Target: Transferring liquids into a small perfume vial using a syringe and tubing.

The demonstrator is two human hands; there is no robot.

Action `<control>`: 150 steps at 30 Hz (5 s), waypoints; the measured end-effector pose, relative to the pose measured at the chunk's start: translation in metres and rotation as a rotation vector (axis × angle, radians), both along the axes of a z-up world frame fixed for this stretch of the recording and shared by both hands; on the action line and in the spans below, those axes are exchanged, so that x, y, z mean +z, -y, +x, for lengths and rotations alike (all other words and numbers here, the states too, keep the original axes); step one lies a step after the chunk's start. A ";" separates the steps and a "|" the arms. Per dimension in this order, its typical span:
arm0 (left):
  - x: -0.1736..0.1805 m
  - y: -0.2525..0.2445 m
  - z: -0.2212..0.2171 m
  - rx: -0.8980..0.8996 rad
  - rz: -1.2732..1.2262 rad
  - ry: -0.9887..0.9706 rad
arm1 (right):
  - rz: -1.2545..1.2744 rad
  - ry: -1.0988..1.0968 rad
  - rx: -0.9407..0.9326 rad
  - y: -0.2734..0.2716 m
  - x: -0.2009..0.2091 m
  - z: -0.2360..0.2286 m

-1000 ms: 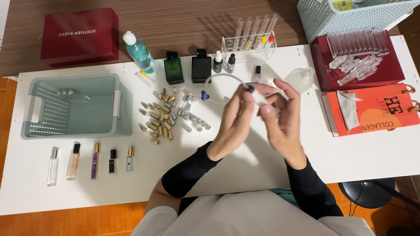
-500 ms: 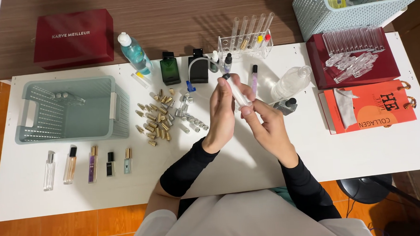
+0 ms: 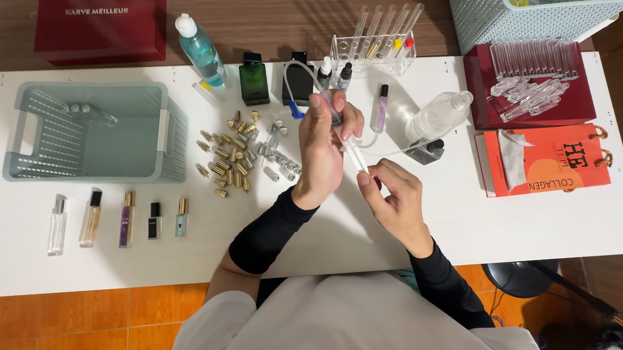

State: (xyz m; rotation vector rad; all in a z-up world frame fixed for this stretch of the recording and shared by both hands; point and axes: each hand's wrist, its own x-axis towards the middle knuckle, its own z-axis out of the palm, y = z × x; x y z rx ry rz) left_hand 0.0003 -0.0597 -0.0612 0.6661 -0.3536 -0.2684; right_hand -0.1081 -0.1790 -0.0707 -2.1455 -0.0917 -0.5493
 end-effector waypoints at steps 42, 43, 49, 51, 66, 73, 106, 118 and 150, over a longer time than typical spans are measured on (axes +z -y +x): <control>-0.003 -0.007 0.006 -0.250 0.045 0.026 | 0.100 0.321 0.239 0.057 -0.018 -0.003; -0.006 -0.005 0.003 -0.278 -0.016 0.028 | 0.126 0.381 0.317 0.062 -0.021 0.003; 0.006 0.007 -0.018 -0.380 -0.089 0.009 | 0.110 0.432 0.248 0.042 0.013 0.028; 0.009 0.003 -0.021 -0.395 -0.084 0.045 | 0.116 0.439 0.228 0.044 0.015 0.032; 0.054 -0.071 -0.022 -0.211 0.337 0.616 | 0.835 0.678 0.299 0.084 0.093 0.032; 0.073 -0.043 -0.013 0.378 0.729 0.996 | 0.995 0.460 0.554 0.076 0.096 0.034; 0.042 -0.012 0.007 0.308 0.939 0.979 | 1.593 -0.069 0.648 0.097 0.058 0.071; 0.045 -0.010 0.008 0.310 0.957 0.968 | 1.601 -0.057 0.608 0.101 0.051 0.079; 0.022 -0.002 0.004 0.093 0.745 0.706 | 1.516 -0.005 0.823 0.122 0.027 0.084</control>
